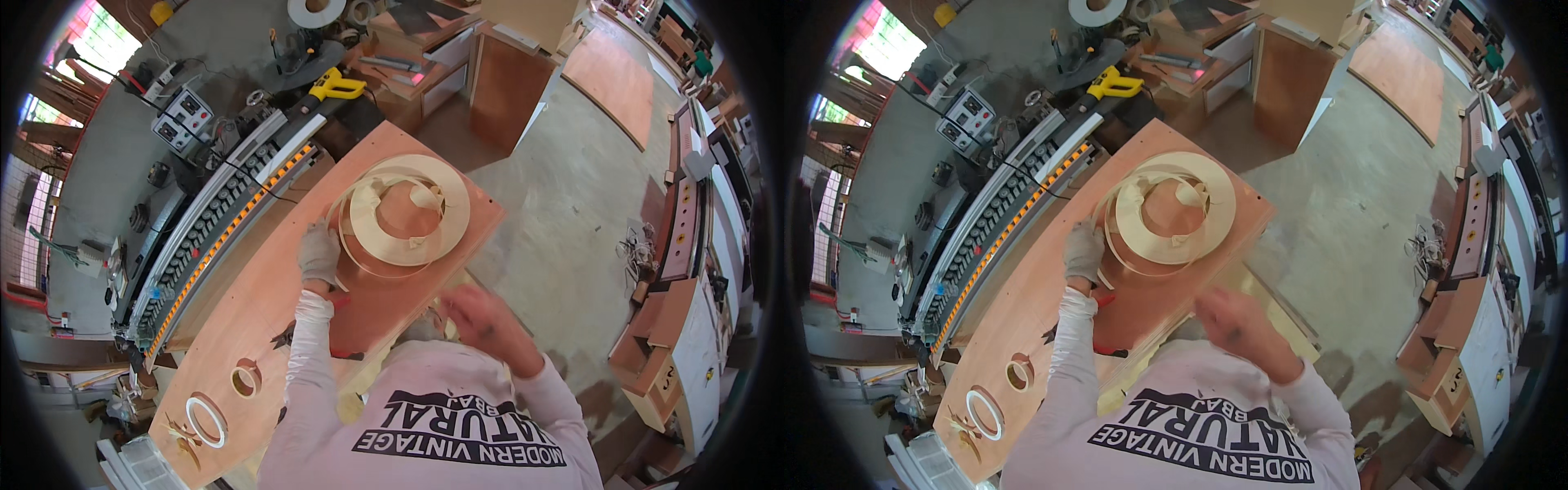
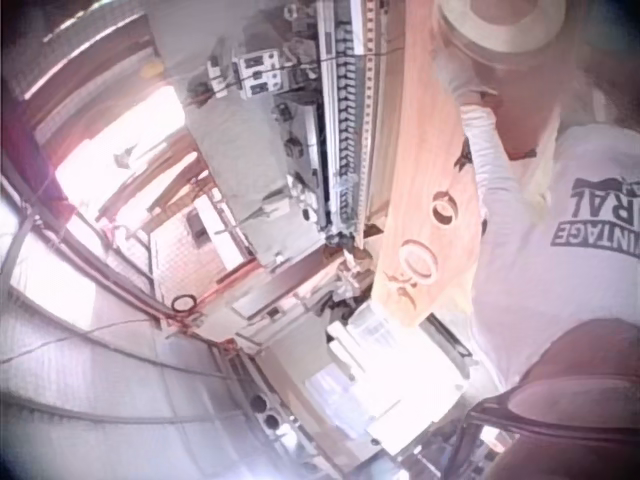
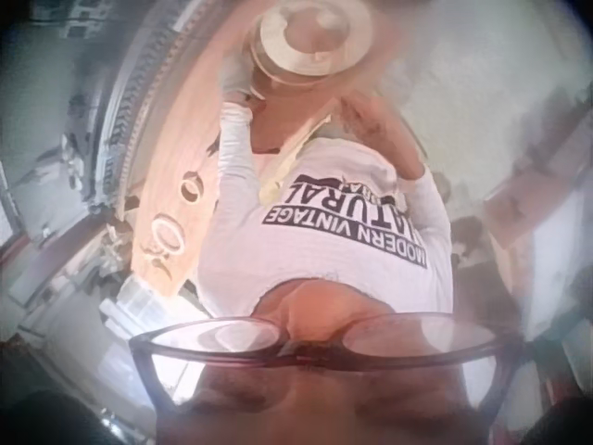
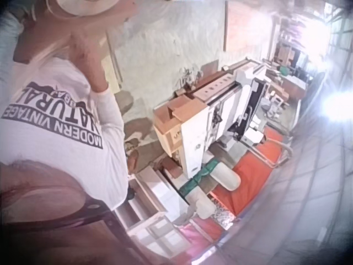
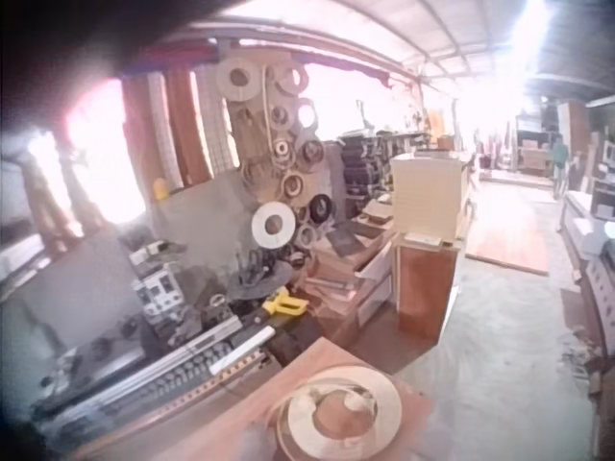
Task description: The person cuts thin strips of wood veneer into circular and curved shapes using shears on a wooden workbench. The person arranges the cut pieces into rings and curves, then briefly tests a strip against a drawer edge before returning to cut more veneer.
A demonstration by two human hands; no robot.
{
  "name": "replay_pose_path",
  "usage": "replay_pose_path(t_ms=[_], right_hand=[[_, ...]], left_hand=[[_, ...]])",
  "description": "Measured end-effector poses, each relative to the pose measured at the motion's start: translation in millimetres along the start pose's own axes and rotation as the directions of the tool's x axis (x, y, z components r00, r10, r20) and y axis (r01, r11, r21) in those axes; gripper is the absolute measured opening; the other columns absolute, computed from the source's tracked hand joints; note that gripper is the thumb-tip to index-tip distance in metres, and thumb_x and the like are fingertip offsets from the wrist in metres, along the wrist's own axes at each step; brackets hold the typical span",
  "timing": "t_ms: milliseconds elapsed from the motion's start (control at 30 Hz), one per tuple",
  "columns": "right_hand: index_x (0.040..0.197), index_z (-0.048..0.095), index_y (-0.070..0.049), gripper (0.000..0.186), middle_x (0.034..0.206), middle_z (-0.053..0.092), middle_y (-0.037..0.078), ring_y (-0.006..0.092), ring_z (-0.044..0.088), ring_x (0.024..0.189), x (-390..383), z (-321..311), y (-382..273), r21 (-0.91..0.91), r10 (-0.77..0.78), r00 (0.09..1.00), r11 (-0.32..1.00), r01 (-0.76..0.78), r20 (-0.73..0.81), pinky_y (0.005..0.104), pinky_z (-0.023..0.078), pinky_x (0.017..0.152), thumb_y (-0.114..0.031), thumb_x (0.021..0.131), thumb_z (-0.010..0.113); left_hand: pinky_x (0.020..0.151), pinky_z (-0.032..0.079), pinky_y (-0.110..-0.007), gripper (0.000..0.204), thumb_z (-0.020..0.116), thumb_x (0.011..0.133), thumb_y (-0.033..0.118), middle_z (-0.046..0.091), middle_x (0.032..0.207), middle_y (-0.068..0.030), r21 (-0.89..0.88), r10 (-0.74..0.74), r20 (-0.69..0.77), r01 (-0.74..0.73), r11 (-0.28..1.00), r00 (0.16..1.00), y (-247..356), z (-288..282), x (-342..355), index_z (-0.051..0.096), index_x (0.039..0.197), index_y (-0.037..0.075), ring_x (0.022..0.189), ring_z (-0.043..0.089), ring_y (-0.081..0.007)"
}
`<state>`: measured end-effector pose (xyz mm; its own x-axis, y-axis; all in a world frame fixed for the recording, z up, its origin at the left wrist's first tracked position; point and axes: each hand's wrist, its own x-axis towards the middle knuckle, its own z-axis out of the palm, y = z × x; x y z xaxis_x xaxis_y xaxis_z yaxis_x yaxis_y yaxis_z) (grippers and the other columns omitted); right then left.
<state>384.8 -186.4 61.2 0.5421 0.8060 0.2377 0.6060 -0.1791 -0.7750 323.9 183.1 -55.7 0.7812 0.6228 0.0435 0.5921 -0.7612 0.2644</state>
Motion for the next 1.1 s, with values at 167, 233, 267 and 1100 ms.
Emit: replay_pose_path(t_ms=[167,233,267,1100], right_hand=[[0.137,0.055,0.003,0.050,0.115,0.065,0.021,0.0362,0.068,0.086,48.7,31.6,82.4,-0.038,0.332,0.932,0.939,-0.341,-0.148,0.0445,0.055,0.075,-0.016,0.093,0.070],[0.144,0.048,0.004,0.061,0.119,0.063,0.022,0.0368,0.068,0.088,55.2,34.2,98.9,-0.101,0.382,0.904,0.908,-0.406,-0.192,0.0449,0.054,0.078,-0.019,0.093,0.072],[0.145,0.046,0.004,0.064,0.116,0.063,0.022,0.0374,0.067,0.089,57.8,33.1,105.1,-0.108,0.363,0.912,0.916,-0.387,-0.191,0.0448,0.054,0.079,-0.020,0.092,0.072],[0.137,0.057,-0.006,0.048,0.099,0.064,0.024,0.0451,0.062,0.090,154.8,-29.7,231.8,-0.126,0.307,0.947,0.947,-0.295,0.093,0.0521,0.052,0.078,-0.004,0.089,0.059]], left_hand=[[0.082,0.057,-0.051,0.035,0.061,0.096,0.027,0.072,0.100,-0.0211,-0.033,0.085,-0.084,-0.088,0.996,0.993,-1.0,-10.8,35.7,0.069,0.124,0.009,0.093,0.071,-0.0388],[0.081,0.056,-0.049,0.034,0.059,0.098,0.027,0.072,0.103,-0.0201,-0.082,0.098,-0.111,-0.107,0.991,0.989,7.2,-19.2,43.0,0.069,0.125,0.009,0.094,0.070,-0.0384],[0.081,0.056,-0.049,0.034,0.059,0.098,0.027,0.072,0.103,-0.0198,-0.103,0.122,-0.148,-0.138,0.985,0.981,13.1,-22.2,46.3,0.069,0.126,0.009,0.094,0.070,-0.0385],[0.077,0.057,-0.050,0.021,0.051,0.102,0.027,0.071,0.101,-0.0153,0.123,0.126,0.111,-0.139,0.983,0.986,51.4,-34.4,133.6,0.069,0.104,0.016,0.091,0.072,-0.0364]])
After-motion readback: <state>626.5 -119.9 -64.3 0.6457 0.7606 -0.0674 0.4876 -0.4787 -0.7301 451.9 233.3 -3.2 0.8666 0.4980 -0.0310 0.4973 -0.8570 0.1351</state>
